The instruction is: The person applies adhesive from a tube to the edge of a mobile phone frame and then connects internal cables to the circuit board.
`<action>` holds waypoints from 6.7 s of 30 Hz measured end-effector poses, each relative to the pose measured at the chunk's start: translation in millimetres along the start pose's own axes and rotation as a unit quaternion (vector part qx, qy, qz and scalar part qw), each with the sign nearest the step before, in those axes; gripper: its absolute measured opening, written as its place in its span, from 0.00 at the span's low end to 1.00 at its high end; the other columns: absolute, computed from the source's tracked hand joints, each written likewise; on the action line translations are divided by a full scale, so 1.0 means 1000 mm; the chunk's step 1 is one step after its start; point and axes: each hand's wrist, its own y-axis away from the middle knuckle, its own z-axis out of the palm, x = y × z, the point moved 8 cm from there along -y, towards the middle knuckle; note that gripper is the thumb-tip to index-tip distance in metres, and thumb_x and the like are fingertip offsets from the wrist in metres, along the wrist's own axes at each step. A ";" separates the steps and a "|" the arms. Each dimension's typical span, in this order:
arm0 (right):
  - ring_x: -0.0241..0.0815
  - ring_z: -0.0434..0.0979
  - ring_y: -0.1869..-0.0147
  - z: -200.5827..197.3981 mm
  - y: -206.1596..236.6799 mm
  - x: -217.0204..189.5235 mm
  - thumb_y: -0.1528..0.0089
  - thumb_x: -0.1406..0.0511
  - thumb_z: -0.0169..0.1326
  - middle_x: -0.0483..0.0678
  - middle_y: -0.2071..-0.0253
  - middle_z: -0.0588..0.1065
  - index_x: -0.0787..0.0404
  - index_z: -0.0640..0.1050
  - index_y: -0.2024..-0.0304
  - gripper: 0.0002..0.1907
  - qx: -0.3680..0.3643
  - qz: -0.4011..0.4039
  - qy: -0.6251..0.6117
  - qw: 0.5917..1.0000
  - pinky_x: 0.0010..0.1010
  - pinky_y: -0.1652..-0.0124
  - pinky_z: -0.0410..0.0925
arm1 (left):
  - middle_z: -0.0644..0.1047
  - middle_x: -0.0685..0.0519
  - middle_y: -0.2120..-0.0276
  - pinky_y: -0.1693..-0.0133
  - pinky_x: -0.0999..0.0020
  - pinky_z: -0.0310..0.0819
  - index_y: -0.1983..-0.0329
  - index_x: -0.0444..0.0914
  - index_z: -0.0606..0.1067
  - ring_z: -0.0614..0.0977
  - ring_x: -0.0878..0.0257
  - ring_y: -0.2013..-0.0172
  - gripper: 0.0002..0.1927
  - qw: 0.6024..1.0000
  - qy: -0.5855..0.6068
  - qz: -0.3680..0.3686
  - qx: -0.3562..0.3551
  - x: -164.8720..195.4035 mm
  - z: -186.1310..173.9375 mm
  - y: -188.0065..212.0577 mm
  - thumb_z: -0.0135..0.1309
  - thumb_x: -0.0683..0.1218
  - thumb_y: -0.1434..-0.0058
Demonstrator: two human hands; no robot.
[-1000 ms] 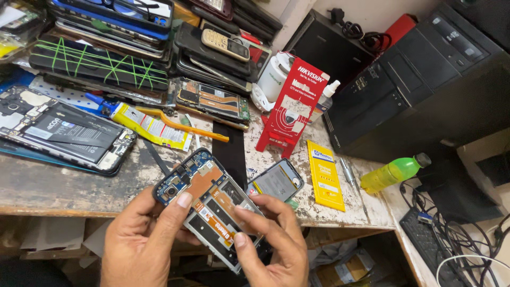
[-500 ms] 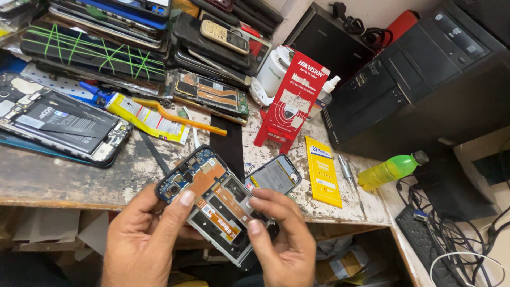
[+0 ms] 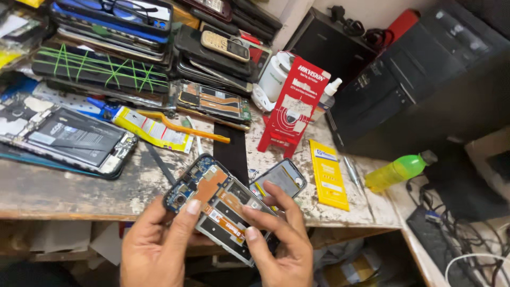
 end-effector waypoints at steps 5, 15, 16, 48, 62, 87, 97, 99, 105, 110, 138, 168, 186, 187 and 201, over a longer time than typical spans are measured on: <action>0.51 0.71 0.32 -0.005 0.000 0.011 0.42 0.76 0.61 0.60 0.34 0.72 0.67 0.84 0.58 0.09 -0.011 0.048 -0.086 0.995 0.41 0.34 0.63 | 0.84 0.43 0.58 0.60 0.67 0.85 0.44 0.28 0.76 0.86 0.62 0.61 0.16 0.998 0.004 0.056 -0.014 -0.001 0.006 0.008 0.53 0.38 0.34; 0.45 0.72 0.45 -0.011 -0.015 -0.054 0.49 0.68 0.70 0.43 0.56 0.79 0.56 0.85 0.62 0.12 0.088 -0.140 0.277 0.947 0.37 0.44 0.65 | 0.85 0.41 0.57 0.64 0.62 0.86 0.43 0.28 0.78 0.87 0.58 0.63 0.15 1.000 -0.007 0.005 0.007 -0.017 0.003 0.012 0.54 0.38 0.31; 0.44 0.73 0.48 -0.010 -0.017 -0.057 0.48 0.67 0.70 0.42 0.57 0.79 0.56 0.85 0.62 0.12 0.084 -0.147 0.287 0.943 0.36 0.45 0.65 | 0.85 0.43 0.58 0.63 0.64 0.85 0.44 0.28 0.78 0.86 0.60 0.62 0.15 1.000 -0.015 0.018 0.011 -0.015 0.003 0.013 0.54 0.37 0.33; 0.44 0.77 0.54 0.001 -0.027 -0.050 0.41 0.79 0.60 0.50 0.57 0.77 0.62 0.68 0.53 0.19 0.031 -0.169 0.142 0.975 0.33 0.54 0.72 | 0.84 0.46 0.58 0.61 0.69 0.85 0.45 0.29 0.76 0.85 0.66 0.61 0.17 0.998 -0.053 0.038 0.006 -0.008 0.012 0.009 0.55 0.39 0.37; 0.52 0.72 0.58 0.018 -0.024 -0.053 0.46 0.80 0.58 0.54 0.58 0.71 0.63 0.66 0.58 0.19 -0.071 -0.242 0.232 0.940 0.40 0.58 0.67 | 0.84 0.49 0.60 0.65 0.71 0.83 0.47 0.29 0.77 0.84 0.67 0.63 0.16 0.997 -0.066 0.038 -0.013 -0.007 0.012 0.010 0.56 0.38 0.38; 0.47 0.69 0.40 -0.001 -0.022 -0.077 0.46 0.73 0.58 0.49 0.39 0.72 0.49 0.83 0.45 0.27 -0.091 -0.255 0.289 0.918 0.39 0.39 0.60 | 0.85 0.49 0.61 0.69 0.67 0.86 0.48 0.30 0.77 0.86 0.65 0.64 0.16 0.996 -0.054 -0.015 -0.064 0.021 0.016 -0.001 0.53 0.40 0.38; 0.42 0.74 0.53 0.010 -0.020 -0.073 0.49 0.69 0.70 0.44 0.59 0.78 0.56 0.85 0.61 0.13 -0.012 -0.143 0.192 0.971 0.29 0.54 0.69 | 0.85 0.49 0.65 0.68 0.67 0.85 0.50 0.33 0.80 0.85 0.66 0.67 0.15 0.993 -0.049 -0.089 -0.061 0.009 0.014 0.000 0.54 0.41 0.39; 0.42 0.74 0.54 0.016 -0.020 -0.076 0.50 0.68 0.70 0.44 0.61 0.77 0.56 0.85 0.63 0.13 0.004 -0.139 0.196 0.971 0.31 0.54 0.68 | 0.85 0.49 0.65 0.67 0.68 0.84 0.51 0.33 0.80 0.85 0.66 0.67 0.14 0.993 -0.047 -0.092 -0.052 0.007 0.011 -0.001 0.54 0.41 0.39; 0.41 0.75 0.56 0.022 -0.022 -0.069 0.50 0.70 0.68 0.45 0.64 0.77 0.59 0.82 0.66 0.10 -0.009 -0.091 0.136 0.986 0.31 0.55 0.69 | 0.85 0.51 0.65 0.66 0.71 0.83 0.52 0.32 0.81 0.84 0.69 0.67 0.13 0.995 -0.059 -0.055 -0.066 0.011 0.011 0.002 0.55 0.41 0.38; 0.38 0.75 0.68 0.017 -0.019 -0.051 0.49 0.72 0.67 0.45 0.71 0.78 0.61 0.82 0.68 0.08 -0.010 -0.006 0.100 0.995 0.27 0.66 0.68 | 0.84 0.51 0.66 0.68 0.70 0.83 0.53 0.33 0.81 0.84 0.69 0.68 0.13 0.994 -0.059 -0.068 -0.067 0.010 0.010 0.001 0.56 0.42 0.38; 0.34 0.79 0.60 0.029 -0.017 -0.062 0.47 0.72 0.66 0.45 0.62 0.78 0.61 0.81 0.63 0.10 -0.033 -0.056 0.104 0.992 0.24 0.62 0.73 | 0.84 0.54 0.67 0.69 0.71 0.84 0.53 0.36 0.81 0.83 0.71 0.68 0.13 0.991 -0.093 -0.074 -0.060 0.016 0.009 -0.001 0.56 0.45 0.40; 0.35 0.80 0.63 0.031 -0.016 -0.064 0.46 0.75 0.63 0.46 0.65 0.78 0.62 0.78 0.62 0.11 -0.041 -0.093 0.123 0.987 0.25 0.64 0.72 | 0.85 0.56 0.67 0.72 0.70 0.82 0.51 0.39 0.83 0.82 0.71 0.69 0.16 0.988 -0.122 -0.082 -0.051 0.010 0.006 -0.003 0.57 0.46 0.41; 0.41 0.84 0.55 0.024 -0.011 -0.067 0.47 0.74 0.66 0.47 0.60 0.81 0.61 0.83 0.57 0.15 -0.022 -0.145 0.153 0.977 0.29 0.54 0.74 | 0.85 0.55 0.68 0.73 0.71 0.83 0.51 0.39 0.83 0.83 0.71 0.69 0.16 0.982 -0.152 -0.094 -0.061 0.010 0.010 -0.005 0.56 0.47 0.41; 0.40 0.83 0.57 0.024 -0.011 -0.067 0.47 0.74 0.67 0.47 0.61 0.81 0.61 0.84 0.57 0.15 -0.018 -0.140 0.151 0.978 0.28 0.55 0.74 | 0.85 0.55 0.68 0.73 0.71 0.83 0.52 0.39 0.83 0.83 0.71 0.70 0.16 0.983 -0.147 -0.097 -0.062 0.011 0.011 -0.004 0.56 0.47 0.41; 0.41 0.80 0.60 0.031 -0.005 -0.074 0.47 0.74 0.67 0.46 0.63 0.78 0.58 0.84 0.54 0.19 -0.025 -0.185 0.206 0.961 0.29 0.61 0.73 | 0.84 0.55 0.70 0.76 0.72 0.82 0.55 0.38 0.82 0.83 0.72 0.72 0.13 0.982 -0.158 -0.075 -0.071 0.024 0.013 -0.004 0.56 0.46 0.41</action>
